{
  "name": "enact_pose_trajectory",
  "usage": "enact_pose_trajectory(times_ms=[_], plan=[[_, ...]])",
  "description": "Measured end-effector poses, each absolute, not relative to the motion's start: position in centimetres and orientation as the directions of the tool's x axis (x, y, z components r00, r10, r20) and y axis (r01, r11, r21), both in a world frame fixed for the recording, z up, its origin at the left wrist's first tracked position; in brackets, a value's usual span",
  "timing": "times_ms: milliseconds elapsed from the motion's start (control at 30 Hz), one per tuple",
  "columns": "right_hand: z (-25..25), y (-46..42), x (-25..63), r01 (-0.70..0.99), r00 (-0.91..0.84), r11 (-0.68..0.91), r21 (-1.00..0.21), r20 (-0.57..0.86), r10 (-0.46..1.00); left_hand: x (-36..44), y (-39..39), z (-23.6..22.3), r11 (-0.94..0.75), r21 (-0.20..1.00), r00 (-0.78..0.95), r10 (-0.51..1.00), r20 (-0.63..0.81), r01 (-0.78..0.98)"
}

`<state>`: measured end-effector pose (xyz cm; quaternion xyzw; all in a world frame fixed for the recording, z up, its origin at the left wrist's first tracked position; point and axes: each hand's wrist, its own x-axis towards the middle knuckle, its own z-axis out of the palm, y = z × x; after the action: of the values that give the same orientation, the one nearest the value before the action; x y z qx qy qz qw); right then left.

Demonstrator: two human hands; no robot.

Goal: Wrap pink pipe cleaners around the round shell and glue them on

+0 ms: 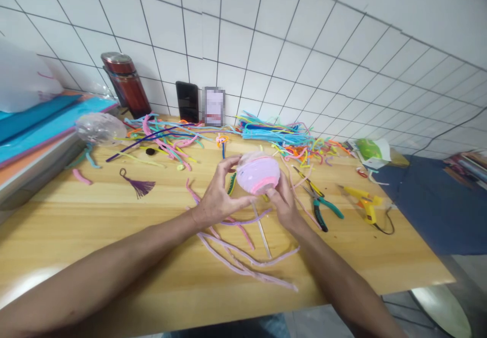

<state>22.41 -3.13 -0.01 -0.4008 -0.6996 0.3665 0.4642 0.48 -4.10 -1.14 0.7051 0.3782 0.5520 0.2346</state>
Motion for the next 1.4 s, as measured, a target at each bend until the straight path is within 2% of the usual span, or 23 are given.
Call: enact_pose_trajectory(times_ms=[100, 167, 333, 467, 567, 700, 833, 1100, 1400], plan=[[-0.6, -2.7, 22.6, 0.216, -0.186, 0.317, -0.924, 0.280, 0.942, 0.4, -4.1, -1.0, -0.595, 0.759, 0.134, 0.802, 0.582, 0.266], [-1.2, -2.3, 22.7, 0.154, -0.172, 0.266, -0.952, 0.240, 0.956, 0.5, -4.2, -0.9, -0.612, 0.745, 0.141, 0.789, 0.598, 0.264], [-1.9, -1.3, 22.5, -0.020, -0.226, 0.268, -0.963, 0.266, 0.937, 1.0, -4.4, -1.2, -0.627, 0.761, 0.154, 0.779, 0.608, 0.165], [-2.1, -1.2, 22.4, -0.017, -0.244, 0.224, -0.974, 0.221, 0.944, 1.2, -4.2, -2.0, -0.585, 0.803, 0.124, 0.810, 0.573, 0.114], [-2.1, -1.4, 22.7, 0.001, -0.271, 0.219, -0.976, 0.210, 0.939, 1.1, -4.0, -2.4, -0.473, 0.876, 0.092, 0.881, 0.465, 0.097], [-1.5, -1.9, 22.8, 0.067, -0.324, 0.278, -0.958, 0.243, 0.914, 1.1, -3.7, -2.2, -0.311, 0.948, 0.101, 0.943, 0.317, -0.070], [-1.3, -2.2, 22.5, 0.045, -0.377, 0.338, -0.940, 0.297, 0.877, 1.1, -3.6, -1.5, -0.229, 0.954, 0.095, 0.963, 0.251, -0.194], [-1.6, -2.0, 22.5, 0.131, -0.304, 0.363, -0.922, 0.311, 0.900, 0.9, -3.6, -1.6, -0.197, 0.968, 0.120, 0.969, 0.216, -0.153], [-2.1, -1.8, 22.6, 0.115, -0.280, 0.340, -0.933, 0.297, 0.913, 0.9, -3.6, -1.8, -0.195, 0.966, 0.141, 0.965, 0.220, -0.172]])
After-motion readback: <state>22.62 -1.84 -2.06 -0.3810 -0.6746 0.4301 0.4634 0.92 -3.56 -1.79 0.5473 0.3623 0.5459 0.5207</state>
